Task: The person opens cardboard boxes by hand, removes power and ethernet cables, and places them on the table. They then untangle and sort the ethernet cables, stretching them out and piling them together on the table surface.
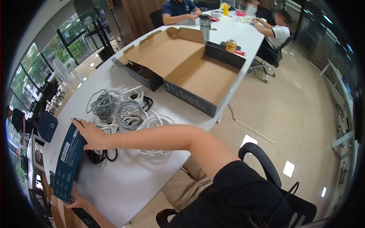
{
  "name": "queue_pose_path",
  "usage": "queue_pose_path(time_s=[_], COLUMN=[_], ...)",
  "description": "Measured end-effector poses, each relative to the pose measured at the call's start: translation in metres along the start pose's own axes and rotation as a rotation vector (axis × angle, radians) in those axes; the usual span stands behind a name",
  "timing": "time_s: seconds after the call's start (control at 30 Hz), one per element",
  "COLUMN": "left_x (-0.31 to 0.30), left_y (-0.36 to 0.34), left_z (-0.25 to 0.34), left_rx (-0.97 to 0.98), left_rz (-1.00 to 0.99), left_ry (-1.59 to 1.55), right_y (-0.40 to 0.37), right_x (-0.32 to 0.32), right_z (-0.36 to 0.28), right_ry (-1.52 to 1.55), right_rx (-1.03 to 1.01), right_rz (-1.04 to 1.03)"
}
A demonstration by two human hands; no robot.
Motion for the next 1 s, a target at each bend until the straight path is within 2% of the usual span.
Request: queue_pose_path(time_s=[0.27,0.37,0.47,0.57,0.67,0.8,0.87,0.93,1.0], left_x=[0.020,0.029,0.035,0.038,0.035,0.037,0.019,0.023,0.019], left_y=[0.001,-0.003,-0.005,-0.009,-0.012,-0.014,-0.009,-0.010,-0.005], left_z=[-0.042,-0.053,-0.061,-0.069,-0.082,-0.101,-0.059,-0.067,-0.054], left_rx=[-0.118,-0.165,-0.190,-0.217,-0.241,-0.271,-0.249,-0.144,-0.131], left_rz=[-0.071,-0.107,-0.139,-0.162,-0.189,-0.266,-0.148,-0.153,-0.133], left_ry=[0.069,0.097,0.113,0.127,0.142,0.125,0.028,-0.080,-0.109], right_y=[-0.018,-0.020,-0.011,-0.009,-0.006,0.002,0.011,0.011,0.007], right_x=[-0.003,-0.005,0.031,0.067,0.084,0.105,0.116,0.111,0.102], right_z=[-0.009,-0.044,-0.061,-0.072,-0.080,-0.070,-0.068,-0.074,-0.085], right_ry=[-0.079,-0.341,-0.431,-0.554,-0.564,-0.706,-0.760,-0.795,-0.845], right_rx=[0.012,-0.255,-0.573,-0.760,-0.770,-0.743,-0.738,-0.757,-0.737], right_rz=[-0.111,0.004,-0.050,-0.113,-0.156,-0.114,-0.092,-0.120,-0.209])
Point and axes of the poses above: each hand's wrist, its own y-axis towards the middle knuckle, its own x-axis out of the palm, z = x × y, the point moved 10 cm from there along y, towards the middle knuckle, and after that the axes turned 14 degrees about y, right-handed, at the moved point
